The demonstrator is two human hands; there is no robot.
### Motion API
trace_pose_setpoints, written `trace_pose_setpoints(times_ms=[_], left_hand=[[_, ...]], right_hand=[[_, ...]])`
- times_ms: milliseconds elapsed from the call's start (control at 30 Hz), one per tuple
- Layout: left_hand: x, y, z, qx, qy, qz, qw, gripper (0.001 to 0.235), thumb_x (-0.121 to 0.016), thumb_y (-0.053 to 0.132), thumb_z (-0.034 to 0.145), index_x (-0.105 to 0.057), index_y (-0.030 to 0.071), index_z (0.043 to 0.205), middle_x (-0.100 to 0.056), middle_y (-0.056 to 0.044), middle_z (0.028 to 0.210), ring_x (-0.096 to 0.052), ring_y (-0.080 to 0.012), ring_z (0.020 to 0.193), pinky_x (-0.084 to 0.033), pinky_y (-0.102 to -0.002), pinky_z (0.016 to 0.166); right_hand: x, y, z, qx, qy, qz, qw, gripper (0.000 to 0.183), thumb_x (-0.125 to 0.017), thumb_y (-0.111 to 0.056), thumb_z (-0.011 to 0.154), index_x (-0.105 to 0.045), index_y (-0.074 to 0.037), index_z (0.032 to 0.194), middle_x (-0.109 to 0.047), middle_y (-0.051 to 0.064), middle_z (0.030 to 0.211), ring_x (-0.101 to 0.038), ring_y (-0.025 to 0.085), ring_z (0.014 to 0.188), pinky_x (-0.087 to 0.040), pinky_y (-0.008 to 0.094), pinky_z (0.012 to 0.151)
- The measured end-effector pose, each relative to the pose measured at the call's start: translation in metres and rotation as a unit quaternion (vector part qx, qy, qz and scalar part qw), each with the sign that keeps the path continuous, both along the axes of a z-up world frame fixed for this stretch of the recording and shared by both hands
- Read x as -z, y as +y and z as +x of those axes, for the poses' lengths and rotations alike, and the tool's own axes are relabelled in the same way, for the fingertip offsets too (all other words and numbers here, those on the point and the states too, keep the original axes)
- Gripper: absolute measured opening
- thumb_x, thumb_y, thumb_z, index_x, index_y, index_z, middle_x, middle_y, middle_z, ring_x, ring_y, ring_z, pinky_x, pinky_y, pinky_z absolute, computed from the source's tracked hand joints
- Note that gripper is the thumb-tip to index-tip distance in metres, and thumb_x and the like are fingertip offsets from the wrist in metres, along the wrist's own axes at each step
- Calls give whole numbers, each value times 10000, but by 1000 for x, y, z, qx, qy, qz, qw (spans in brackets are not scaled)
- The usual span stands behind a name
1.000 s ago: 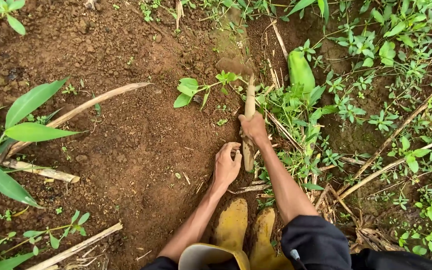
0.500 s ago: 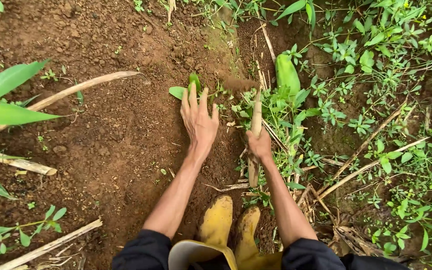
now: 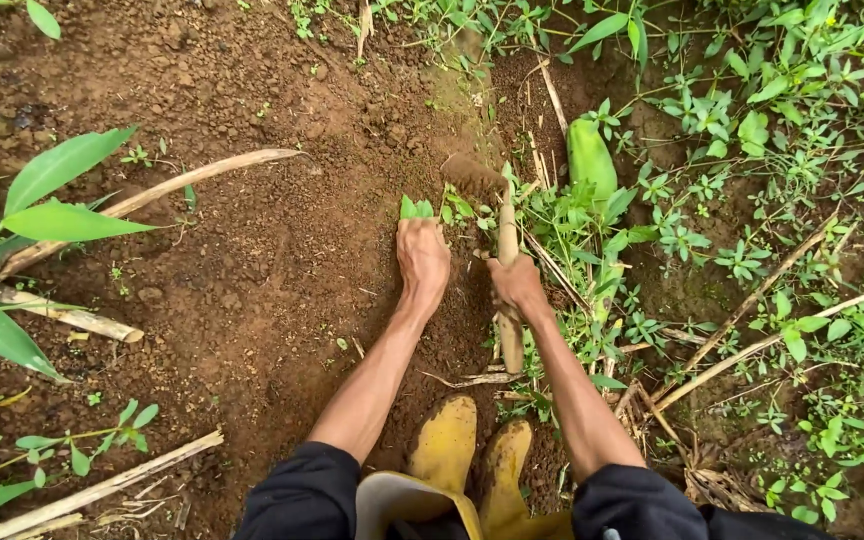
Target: The person uses a small hand hoe to loosen the soil and remove weeds from a garden bed. They repeatedly dig into the earth, pull out unwanted plants by hand, and clear the area around existing crops.
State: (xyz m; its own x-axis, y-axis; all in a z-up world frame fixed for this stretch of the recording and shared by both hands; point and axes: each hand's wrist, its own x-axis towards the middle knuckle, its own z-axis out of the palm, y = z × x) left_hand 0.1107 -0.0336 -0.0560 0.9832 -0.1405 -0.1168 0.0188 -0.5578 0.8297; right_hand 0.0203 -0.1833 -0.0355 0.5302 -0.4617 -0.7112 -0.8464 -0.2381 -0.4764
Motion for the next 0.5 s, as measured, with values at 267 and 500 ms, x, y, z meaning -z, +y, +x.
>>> trace_pose_setpoints(times_ms=[267,500], left_hand=[[-8,-13,3,-64,173,-45,982,218,-446,65,929,-652,23,869,-533,-74,837,-526,-232,756,-434,-425,732],[-70,2,11,-136,238,-224,935,186,-477,183,918,-634,85,923,-444,2,740,-492,-191,688,-422,-434,732]], right_hand=[[-3,-26,9,90,-56,23,994,400,-623,-319,940,-653,48,1096,-666,208,788,-668,326,708,-523,449,611],[-16,-10,77,318,-224,-19,921,226,-606,-203,852,-637,-43,1010,-664,77,689,-681,153,602,-520,328,586]])
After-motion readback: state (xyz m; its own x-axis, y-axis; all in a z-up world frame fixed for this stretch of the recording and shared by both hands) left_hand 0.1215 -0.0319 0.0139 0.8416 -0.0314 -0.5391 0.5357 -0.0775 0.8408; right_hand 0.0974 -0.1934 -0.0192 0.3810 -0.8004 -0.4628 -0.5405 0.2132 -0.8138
